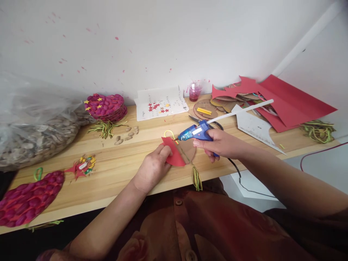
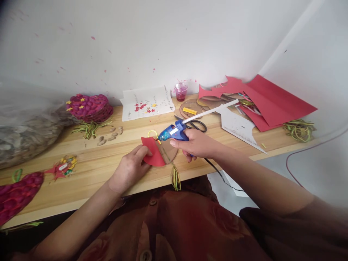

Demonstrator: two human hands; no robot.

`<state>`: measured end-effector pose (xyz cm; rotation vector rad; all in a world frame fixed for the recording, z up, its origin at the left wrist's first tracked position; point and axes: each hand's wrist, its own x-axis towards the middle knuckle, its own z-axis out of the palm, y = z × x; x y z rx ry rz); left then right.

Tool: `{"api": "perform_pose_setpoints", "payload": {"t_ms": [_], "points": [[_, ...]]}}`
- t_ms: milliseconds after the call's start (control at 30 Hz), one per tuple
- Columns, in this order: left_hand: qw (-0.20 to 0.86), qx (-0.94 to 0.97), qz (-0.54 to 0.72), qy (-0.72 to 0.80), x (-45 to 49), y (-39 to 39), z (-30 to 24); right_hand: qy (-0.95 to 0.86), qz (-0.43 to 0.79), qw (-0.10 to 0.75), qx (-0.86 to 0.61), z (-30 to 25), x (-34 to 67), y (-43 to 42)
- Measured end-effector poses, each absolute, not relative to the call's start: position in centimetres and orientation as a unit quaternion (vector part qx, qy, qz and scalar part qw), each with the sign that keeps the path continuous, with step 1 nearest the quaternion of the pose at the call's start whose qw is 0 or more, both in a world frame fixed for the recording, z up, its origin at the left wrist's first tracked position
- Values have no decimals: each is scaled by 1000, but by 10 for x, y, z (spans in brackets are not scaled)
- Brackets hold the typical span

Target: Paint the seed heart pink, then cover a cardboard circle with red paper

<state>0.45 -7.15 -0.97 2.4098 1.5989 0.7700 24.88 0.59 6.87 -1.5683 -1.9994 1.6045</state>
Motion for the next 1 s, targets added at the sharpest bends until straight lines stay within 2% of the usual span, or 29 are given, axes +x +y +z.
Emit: {"api": "perform_pose_setpoints", "payload": {"t_ms": [500,1000], "points": [[73,803,267,527,5,-72,-8,-773,394,20,-496,81,234,2],[79,801,266,530,5,-72,-8,-793,363,6,-489,80,231,3]]}}
